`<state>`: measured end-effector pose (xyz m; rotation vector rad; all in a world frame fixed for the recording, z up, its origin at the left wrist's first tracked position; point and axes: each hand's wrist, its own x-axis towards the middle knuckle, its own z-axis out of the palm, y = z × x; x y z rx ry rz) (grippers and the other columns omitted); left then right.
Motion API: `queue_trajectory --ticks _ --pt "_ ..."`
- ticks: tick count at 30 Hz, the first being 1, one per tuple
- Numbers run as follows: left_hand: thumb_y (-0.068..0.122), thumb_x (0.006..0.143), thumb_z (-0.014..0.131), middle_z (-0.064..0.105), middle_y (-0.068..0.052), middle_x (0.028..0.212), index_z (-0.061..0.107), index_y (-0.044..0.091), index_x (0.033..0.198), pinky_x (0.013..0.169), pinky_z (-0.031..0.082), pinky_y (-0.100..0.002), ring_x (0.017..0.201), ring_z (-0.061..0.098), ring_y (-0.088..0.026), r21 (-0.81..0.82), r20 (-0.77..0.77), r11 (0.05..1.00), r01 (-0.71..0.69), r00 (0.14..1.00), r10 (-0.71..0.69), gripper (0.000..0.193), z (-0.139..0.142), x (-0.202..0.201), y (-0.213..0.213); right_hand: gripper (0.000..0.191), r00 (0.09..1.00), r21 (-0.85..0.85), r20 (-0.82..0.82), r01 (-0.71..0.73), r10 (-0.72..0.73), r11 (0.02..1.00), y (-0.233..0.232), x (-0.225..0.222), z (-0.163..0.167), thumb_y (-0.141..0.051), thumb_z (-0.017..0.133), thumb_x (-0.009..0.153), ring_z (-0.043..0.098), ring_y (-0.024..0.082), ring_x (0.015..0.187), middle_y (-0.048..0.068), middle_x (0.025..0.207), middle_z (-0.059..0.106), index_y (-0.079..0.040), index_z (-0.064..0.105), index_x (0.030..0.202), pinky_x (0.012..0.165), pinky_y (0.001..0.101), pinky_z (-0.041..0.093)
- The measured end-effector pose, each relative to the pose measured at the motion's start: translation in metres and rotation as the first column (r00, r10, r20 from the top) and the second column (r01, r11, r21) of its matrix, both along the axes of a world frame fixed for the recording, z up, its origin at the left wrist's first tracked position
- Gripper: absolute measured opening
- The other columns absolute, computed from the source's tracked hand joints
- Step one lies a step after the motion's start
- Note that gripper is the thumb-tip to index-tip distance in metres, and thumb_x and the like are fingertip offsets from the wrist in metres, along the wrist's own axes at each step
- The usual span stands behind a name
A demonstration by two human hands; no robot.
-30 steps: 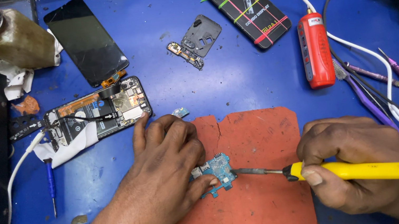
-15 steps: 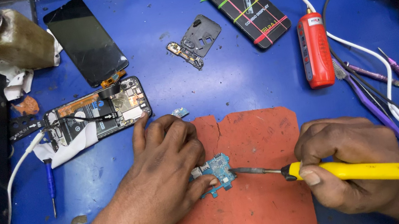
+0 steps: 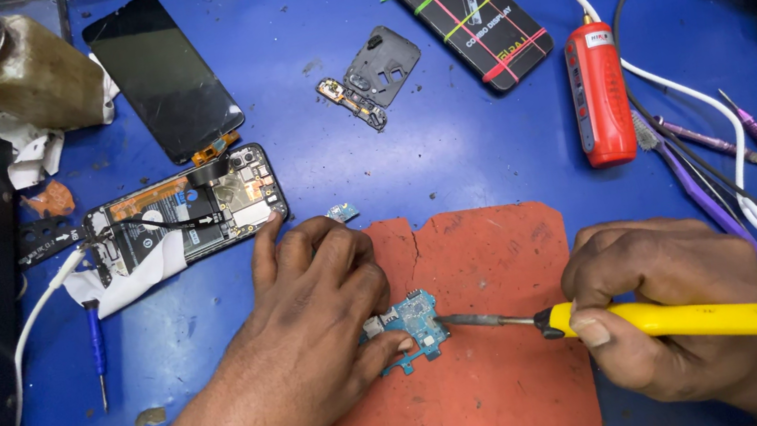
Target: The person holds a disassembled phone motherboard on a heat-resistant mat and solders components on it with a yellow-handled soldering iron, steadying the board with the other hand. They briefly set the iron down, brush the board, wipe it with a tissue, then resume soldering the board.
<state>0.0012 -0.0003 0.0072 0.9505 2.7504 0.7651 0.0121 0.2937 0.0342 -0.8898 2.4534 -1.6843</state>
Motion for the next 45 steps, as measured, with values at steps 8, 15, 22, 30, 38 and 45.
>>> queue_trajectory --ticks 8,15,22,30,38,45 --pt "0.041 0.073 0.081 0.051 -0.014 0.114 0.067 0.005 0.091 0.110 0.019 -0.068 0.128 0.039 -0.039 0.011 0.001 1.000 -0.005 1.000 0.005 0.043 -0.0002 0.0010 0.0001 0.010 1.000 -0.014 -0.007 -0.010 0.010 1.000 -0.0004 0.0005 -0.0001 -0.007 0.067 0.090 0.067 0.013 0.061 0.006 0.074 0.068 -0.004 0.058 0.089 0.056 0.0257 0.053" --pt "0.042 0.073 0.081 0.051 -0.015 0.119 0.068 0.005 0.091 0.113 0.017 -0.072 0.133 0.038 -0.041 -0.002 0.028 1.000 -0.005 1.000 0.005 0.043 -0.0002 0.0003 0.0004 0.009 1.000 -0.018 -0.018 -0.020 0.019 1.000 0.0003 0.0002 -0.0008 -0.007 0.067 0.090 0.067 0.013 0.061 0.007 0.074 0.068 -0.004 0.058 0.089 0.055 0.0257 0.053" --pt "0.043 0.073 0.080 0.052 -0.015 0.119 0.068 0.004 0.090 0.110 0.017 -0.069 0.133 0.039 -0.041 -0.008 0.026 1.000 -0.004 1.000 0.004 0.044 0.0002 -0.0002 0.0003 0.010 0.999 -0.008 -0.037 -0.009 0.009 1.000 -0.0019 -0.0003 0.0002 -0.007 0.067 0.091 0.066 0.012 0.061 0.006 0.074 0.068 -0.004 0.057 0.089 0.056 0.0257 0.053" --pt "0.042 0.072 0.081 0.051 -0.015 0.119 0.069 0.005 0.095 0.113 0.018 -0.072 0.133 0.038 -0.042 -0.024 0.032 1.000 -0.005 0.999 0.006 0.045 0.0016 -0.0009 0.0015 0.010 1.000 0.014 -0.027 -0.004 0.005 1.000 -0.0022 -0.0002 0.0009 -0.007 0.068 0.089 0.066 0.011 0.060 0.006 0.073 0.069 -0.004 0.058 0.087 0.054 0.0249 0.051" --pt "0.042 0.072 0.081 0.051 -0.015 0.119 0.069 0.006 0.096 0.113 0.018 -0.072 0.132 0.038 -0.041 -0.018 0.041 1.000 -0.008 0.999 0.009 0.045 0.0014 -0.0003 0.0016 0.010 1.000 -0.005 -0.021 0.002 -0.002 1.000 -0.0029 -0.0001 0.0006 -0.006 0.067 0.089 0.066 0.012 0.060 0.006 0.074 0.068 -0.004 0.058 0.086 0.054 0.0250 0.052" --pt "0.042 0.072 0.082 0.050 -0.015 0.118 0.069 0.006 0.095 0.113 0.017 -0.073 0.132 0.038 -0.042 -0.012 0.039 1.000 -0.009 0.999 0.009 0.044 0.0009 -0.0004 0.0012 0.010 1.000 -0.020 0.001 -0.001 0.001 1.000 -0.0019 -0.0010 -0.0001 -0.007 0.067 0.090 0.067 0.012 0.060 0.006 0.073 0.069 -0.004 0.058 0.088 0.053 0.0246 0.052"
